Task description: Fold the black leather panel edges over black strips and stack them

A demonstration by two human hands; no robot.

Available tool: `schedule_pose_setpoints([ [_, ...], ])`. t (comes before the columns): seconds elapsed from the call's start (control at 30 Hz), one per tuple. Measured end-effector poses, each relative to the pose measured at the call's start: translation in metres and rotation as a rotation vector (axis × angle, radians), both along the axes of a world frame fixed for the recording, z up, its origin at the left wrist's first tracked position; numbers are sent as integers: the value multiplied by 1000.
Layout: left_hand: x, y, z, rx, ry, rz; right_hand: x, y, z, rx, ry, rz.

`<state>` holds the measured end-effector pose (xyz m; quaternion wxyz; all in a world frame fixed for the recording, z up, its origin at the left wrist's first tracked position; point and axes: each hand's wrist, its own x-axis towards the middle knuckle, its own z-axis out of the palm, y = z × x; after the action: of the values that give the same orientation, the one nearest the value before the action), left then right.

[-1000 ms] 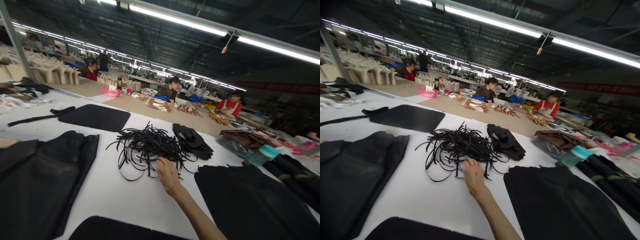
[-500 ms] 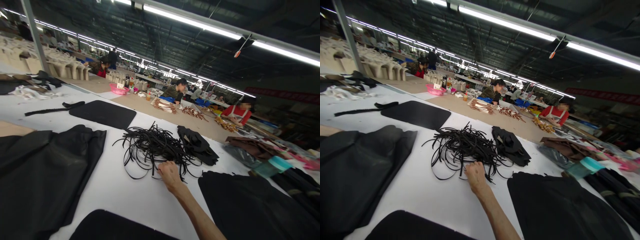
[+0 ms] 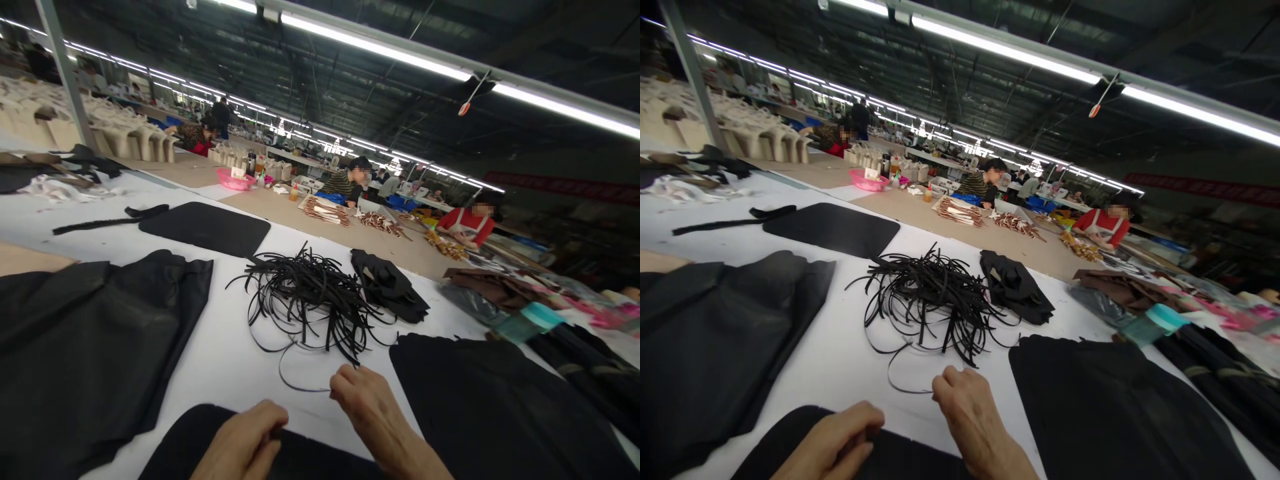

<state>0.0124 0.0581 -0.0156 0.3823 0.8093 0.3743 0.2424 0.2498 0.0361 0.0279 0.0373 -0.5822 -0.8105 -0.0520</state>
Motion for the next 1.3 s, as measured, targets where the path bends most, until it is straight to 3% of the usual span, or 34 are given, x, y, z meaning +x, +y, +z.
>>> schedule_pose_setpoints([
  [0.13, 17, 15, -1, 187, -45, -92, -8, -19, -4, 102, 13, 28],
  [0.27, 29, 19, 12, -32, -13, -186, -10, -33, -5, 129, 59, -13],
  [0.37, 29, 17, 22, -197, -25, -118, -4, -43, 1, -31, 197, -152],
  [0.53, 18, 11, 30, -299, -45, -110, 12, -60, 16, -314, 599, -483],
  [0.73, 13, 6, 36, -506, 54, -195, 26, -83, 10, -531, 1107, -570],
  [0.87, 10, 6, 31, -646, 107, -234, 29, -95, 1, -676, 1374, -601],
  [0.97, 8, 6, 28, -711, 129, -268, 29, -101, -3, -683, 1412, -610],
  [1.07, 7, 1, 32, -748, 145, -293, 28, -112, 4, -717, 1309, -691],
  [1.2, 3, -19, 46, -818, 153, -359, 28, -150, 36, -830, 1180, -748],
  [1.3, -5, -38, 51, -893, 213, -400, 30, -186, 62, -1015, 1196, -838],
])
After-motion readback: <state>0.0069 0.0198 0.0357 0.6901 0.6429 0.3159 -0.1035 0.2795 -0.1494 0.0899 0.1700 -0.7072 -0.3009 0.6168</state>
